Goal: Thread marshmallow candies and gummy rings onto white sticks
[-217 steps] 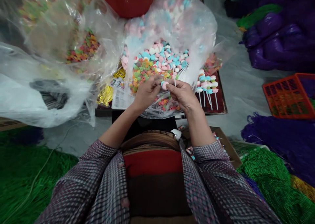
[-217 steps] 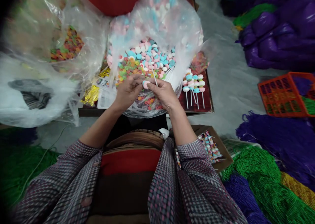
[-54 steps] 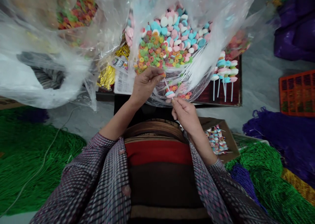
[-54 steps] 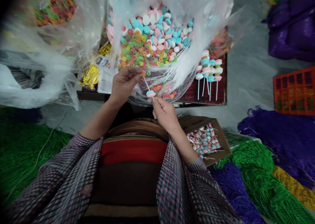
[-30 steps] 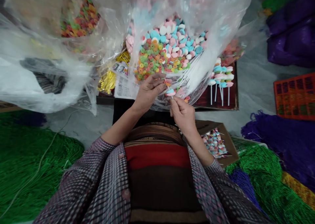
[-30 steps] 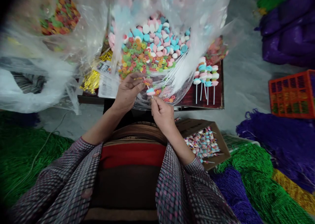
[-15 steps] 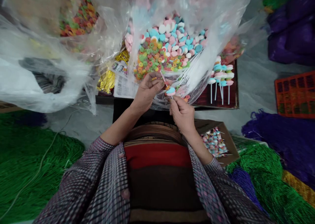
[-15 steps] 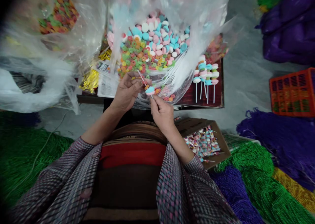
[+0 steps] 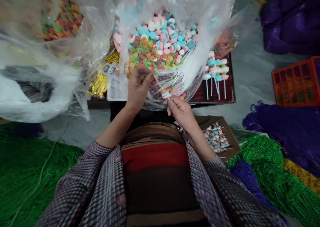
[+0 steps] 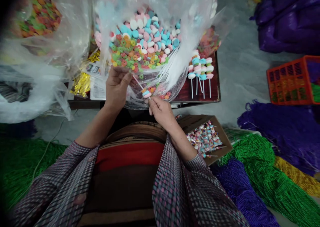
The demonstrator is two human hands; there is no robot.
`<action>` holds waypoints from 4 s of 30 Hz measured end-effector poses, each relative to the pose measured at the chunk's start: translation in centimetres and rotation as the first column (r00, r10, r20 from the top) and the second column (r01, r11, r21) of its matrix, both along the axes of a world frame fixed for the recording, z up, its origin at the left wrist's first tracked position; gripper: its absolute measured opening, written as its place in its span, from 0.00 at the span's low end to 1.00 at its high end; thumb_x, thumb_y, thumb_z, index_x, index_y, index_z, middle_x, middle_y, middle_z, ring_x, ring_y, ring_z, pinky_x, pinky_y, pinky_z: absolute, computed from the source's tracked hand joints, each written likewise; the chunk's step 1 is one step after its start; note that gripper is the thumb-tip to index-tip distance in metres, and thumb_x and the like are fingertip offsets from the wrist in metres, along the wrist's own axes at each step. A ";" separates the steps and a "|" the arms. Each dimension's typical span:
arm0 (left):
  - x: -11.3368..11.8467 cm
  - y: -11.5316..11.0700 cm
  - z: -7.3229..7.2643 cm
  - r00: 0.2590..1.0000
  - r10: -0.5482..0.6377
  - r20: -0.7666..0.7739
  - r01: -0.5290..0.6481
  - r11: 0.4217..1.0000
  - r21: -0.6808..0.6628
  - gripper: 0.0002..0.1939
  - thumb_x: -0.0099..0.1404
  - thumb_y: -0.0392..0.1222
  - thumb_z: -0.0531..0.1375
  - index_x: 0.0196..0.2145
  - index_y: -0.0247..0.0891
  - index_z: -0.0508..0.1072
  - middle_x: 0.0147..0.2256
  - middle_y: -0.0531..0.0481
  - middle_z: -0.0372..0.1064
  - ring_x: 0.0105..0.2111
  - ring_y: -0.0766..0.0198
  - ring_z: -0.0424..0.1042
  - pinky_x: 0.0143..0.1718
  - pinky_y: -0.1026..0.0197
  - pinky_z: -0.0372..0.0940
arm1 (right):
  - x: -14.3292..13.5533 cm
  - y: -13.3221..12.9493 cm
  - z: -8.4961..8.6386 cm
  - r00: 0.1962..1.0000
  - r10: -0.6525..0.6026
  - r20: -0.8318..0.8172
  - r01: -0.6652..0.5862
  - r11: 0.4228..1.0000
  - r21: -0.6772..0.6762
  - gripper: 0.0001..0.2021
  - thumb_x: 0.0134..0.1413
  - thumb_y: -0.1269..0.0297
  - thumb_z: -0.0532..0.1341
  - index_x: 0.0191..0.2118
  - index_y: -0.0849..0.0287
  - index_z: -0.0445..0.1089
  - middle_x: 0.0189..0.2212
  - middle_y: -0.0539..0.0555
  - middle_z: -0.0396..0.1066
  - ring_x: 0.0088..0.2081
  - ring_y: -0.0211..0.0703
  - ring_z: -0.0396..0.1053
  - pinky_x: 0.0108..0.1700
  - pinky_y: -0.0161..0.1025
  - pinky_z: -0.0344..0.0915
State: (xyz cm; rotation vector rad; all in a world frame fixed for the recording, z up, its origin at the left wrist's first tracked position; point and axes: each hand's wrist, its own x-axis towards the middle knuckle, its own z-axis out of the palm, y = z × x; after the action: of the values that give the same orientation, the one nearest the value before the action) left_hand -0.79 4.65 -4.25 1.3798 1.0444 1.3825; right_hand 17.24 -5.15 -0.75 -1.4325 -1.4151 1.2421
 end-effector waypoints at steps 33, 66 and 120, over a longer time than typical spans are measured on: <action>1.6 1.2 3.4 0.270 0.172 -0.947 0.236 0.942 0.239 0.17 0.76 0.43 0.53 0.36 0.41 0.79 0.40 0.41 0.78 0.44 0.47 0.73 0.49 0.45 0.65 | 3.2 3.3 0.0 0.739 -0.518 -0.431 0.479 0.854 -0.205 0.20 0.48 0.46 0.72 0.35 0.57 0.73 0.12 0.39 0.59 0.15 0.27 0.44 0.19 0.30 0.38; 4.6 12.3 2.0 0.499 0.156 -0.853 0.017 0.982 0.189 0.09 0.65 0.36 0.57 0.40 0.44 0.75 0.44 0.40 0.78 0.52 0.41 0.70 0.58 0.36 0.59 | 2.7 3.4 -1.7 0.782 -0.461 -0.419 0.462 0.880 -0.107 0.23 0.50 0.39 0.68 0.35 0.57 0.72 0.14 0.39 0.58 0.17 0.29 0.46 0.20 0.32 0.41; 1.2 1.2 2.4 0.996 -0.041 0.083 0.054 0.986 -0.156 0.08 0.65 0.39 0.71 0.33 0.40 0.74 0.28 0.57 0.73 0.29 0.71 0.74 0.36 0.65 0.69 | 0.6 0.3 0.5 0.995 -0.097 0.034 0.096 0.995 0.003 0.16 0.65 0.53 0.57 0.35 0.57 0.76 0.15 0.42 0.60 0.19 0.34 0.56 0.31 0.36 0.57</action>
State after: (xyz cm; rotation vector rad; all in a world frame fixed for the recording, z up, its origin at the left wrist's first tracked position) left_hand 0.43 5.90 -1.86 1.2164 1.0390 1.2804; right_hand 17.89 -4.89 -0.27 -1.5093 -1.3522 1.1610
